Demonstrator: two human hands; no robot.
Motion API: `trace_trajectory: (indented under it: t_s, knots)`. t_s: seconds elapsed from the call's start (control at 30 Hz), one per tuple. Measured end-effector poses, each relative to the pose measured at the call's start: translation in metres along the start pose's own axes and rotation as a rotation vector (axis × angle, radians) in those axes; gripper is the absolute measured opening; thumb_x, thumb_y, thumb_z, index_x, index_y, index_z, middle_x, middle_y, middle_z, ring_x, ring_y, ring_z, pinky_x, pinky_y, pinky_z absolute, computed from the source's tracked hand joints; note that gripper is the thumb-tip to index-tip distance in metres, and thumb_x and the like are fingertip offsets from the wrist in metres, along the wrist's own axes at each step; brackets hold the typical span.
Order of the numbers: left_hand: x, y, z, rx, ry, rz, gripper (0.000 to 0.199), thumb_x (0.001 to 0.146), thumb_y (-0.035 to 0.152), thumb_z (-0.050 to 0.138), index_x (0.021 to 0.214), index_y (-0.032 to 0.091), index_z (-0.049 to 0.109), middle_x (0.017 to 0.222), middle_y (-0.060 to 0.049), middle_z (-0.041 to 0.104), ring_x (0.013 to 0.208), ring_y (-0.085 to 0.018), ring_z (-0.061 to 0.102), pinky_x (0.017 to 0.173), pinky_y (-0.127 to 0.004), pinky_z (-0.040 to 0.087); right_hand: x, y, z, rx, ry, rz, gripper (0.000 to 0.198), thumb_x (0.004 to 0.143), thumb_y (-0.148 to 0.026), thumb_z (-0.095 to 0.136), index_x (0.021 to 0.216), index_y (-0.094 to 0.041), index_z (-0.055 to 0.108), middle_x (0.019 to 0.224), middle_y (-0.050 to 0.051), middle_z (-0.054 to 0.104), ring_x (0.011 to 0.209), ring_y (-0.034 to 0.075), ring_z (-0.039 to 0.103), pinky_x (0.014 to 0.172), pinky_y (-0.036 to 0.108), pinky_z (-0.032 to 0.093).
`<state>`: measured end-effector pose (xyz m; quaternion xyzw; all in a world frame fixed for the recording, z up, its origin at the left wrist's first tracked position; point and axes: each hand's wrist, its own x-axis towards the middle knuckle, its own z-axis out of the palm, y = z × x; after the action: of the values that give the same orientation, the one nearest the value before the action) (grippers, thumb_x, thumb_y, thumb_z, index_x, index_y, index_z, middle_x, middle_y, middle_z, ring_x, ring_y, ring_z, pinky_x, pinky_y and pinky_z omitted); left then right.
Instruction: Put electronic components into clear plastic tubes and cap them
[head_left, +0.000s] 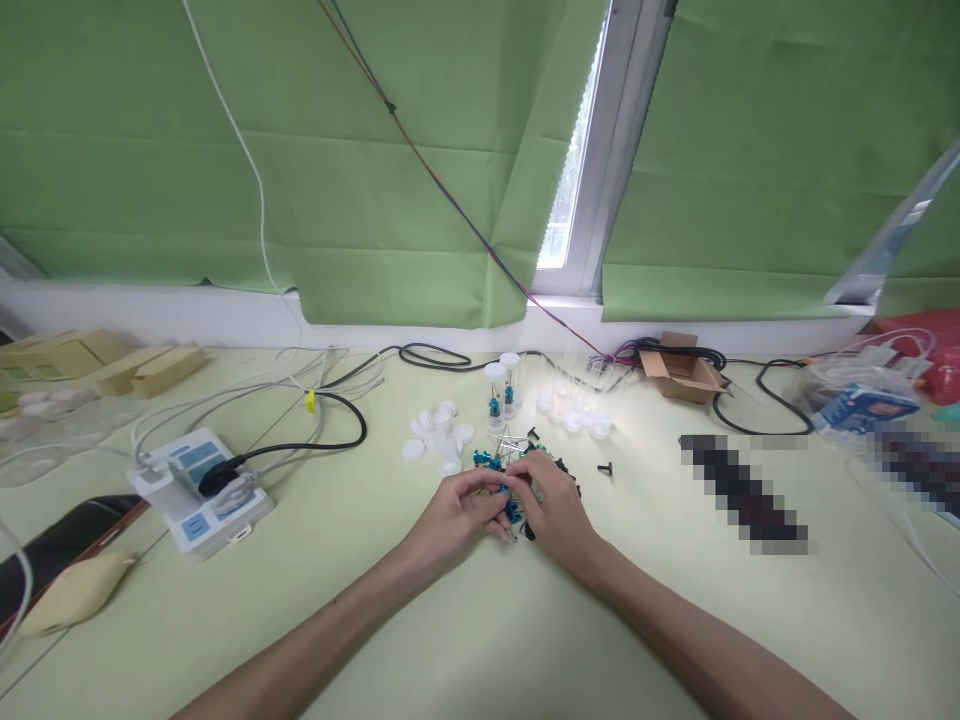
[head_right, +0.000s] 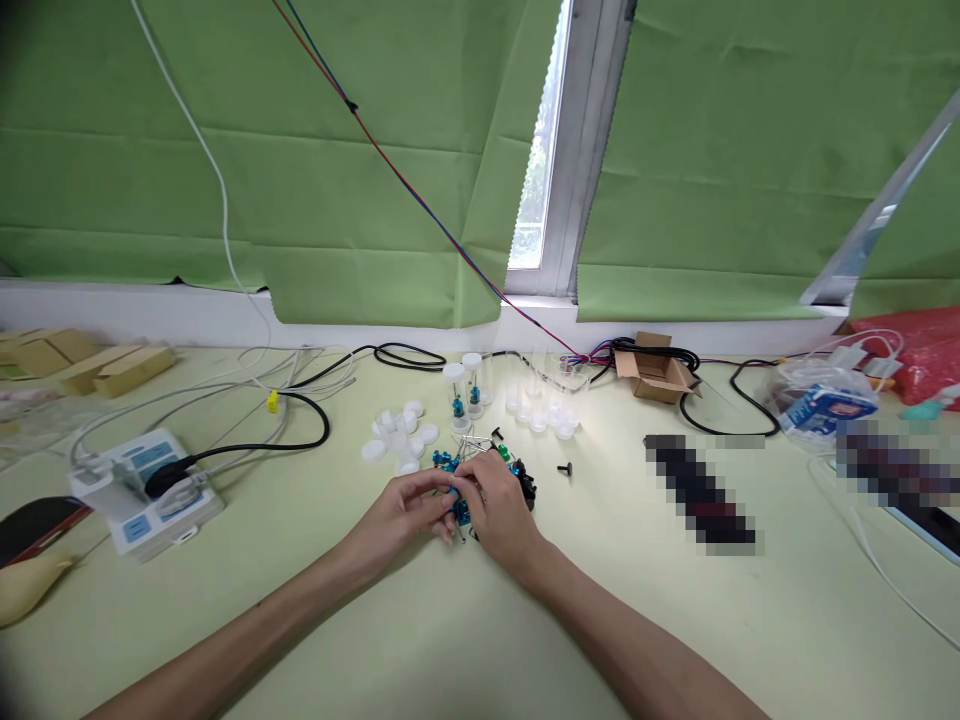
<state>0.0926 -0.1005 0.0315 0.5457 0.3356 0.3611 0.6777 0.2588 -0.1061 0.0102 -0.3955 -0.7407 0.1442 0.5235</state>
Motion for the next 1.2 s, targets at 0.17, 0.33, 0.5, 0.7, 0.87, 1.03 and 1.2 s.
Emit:
trace_trajectory:
  t_s: [0.17,0.33,0.5,0.7,0.87,1.03,1.2]
  knots:
    - [-0.0004,-0.0011,0.0001,-0.026,0.013,-0.017,0.033,0.080,0.035,0.075,0.102,0.011,0.069,0.068,-0.004,0.067,0.062,-0.016,0.067,0.065,-0.031,0.056,0.0015,-0.0023,-0.0020,0.001,-0.005,-0.009,0.015,0.094,-0.013,0.051,0.084,-0.021,0.060,0.079,0.004,0.061,0.077,0.019,0.055,0.069,0.030,0.045]
    - [-0.0013,-0.0006,0.0009,-0.053,0.030,-0.047,0.033,0.078,0.034,0.077,0.101,0.011,0.070,0.066,-0.005,0.067,0.061,-0.016,0.066,0.064,-0.031,0.055,0.0018,-0.0042,-0.0031,0.013,-0.014,-0.011,0.016,0.095,-0.014,0.051,0.083,-0.021,0.060,0.077,0.004,0.061,0.076,0.019,0.055,0.068,0.031,0.045]
    - [-0.0026,0.0032,0.0039,-0.090,0.058,-0.084,0.032,0.076,0.033,0.078,0.097,0.010,0.071,0.063,-0.004,0.066,0.060,-0.015,0.065,0.062,-0.028,0.054,0.0019,-0.0042,-0.0042,0.033,-0.026,-0.011,0.017,0.096,-0.016,0.051,0.083,-0.021,0.060,0.077,0.003,0.061,0.076,0.019,0.055,0.068,0.031,0.045]
    - [-0.0027,0.0035,0.0043,-0.136,0.073,-0.095,0.030,0.075,0.030,0.080,0.095,0.010,0.071,0.068,-0.004,0.066,0.061,-0.014,0.064,0.061,-0.027,0.054,0.0020,-0.0011,-0.0057,0.056,-0.062,-0.002,0.016,0.096,-0.017,0.052,0.084,-0.021,0.061,0.078,0.003,0.062,0.076,0.019,0.056,0.070,0.031,0.046]
    - [-0.0025,0.0029,0.0039,-0.142,0.087,-0.103,0.030,0.074,0.030,0.080,0.095,0.010,0.072,0.070,-0.004,0.067,0.062,-0.013,0.063,0.061,-0.027,0.054,0.0023,0.0005,-0.0061,0.078,-0.066,0.007,0.016,0.096,-0.018,0.052,0.084,-0.021,0.063,0.078,0.003,0.063,0.076,0.018,0.057,0.070,0.031,0.047]
    - [-0.0026,0.0029,0.0038,-0.140,0.095,-0.103,0.031,0.074,0.030,0.081,0.096,0.010,0.072,0.072,-0.005,0.067,0.063,-0.014,0.064,0.062,-0.027,0.054,0.0015,0.0014,-0.0056,0.086,-0.067,0.026,0.016,0.096,-0.020,0.052,0.085,-0.022,0.063,0.079,0.003,0.064,0.077,0.019,0.059,0.071,0.032,0.048]
    - [-0.0024,0.0028,0.0036,-0.136,0.086,-0.100,0.032,0.074,0.031,0.081,0.097,0.010,0.072,0.068,-0.003,0.065,0.062,-0.014,0.064,0.062,-0.028,0.054,0.0008,0.0023,-0.0049,0.083,-0.071,0.032,0.016,0.096,-0.020,0.051,0.086,-0.022,0.063,0.081,0.003,0.064,0.078,0.019,0.060,0.072,0.032,0.048]
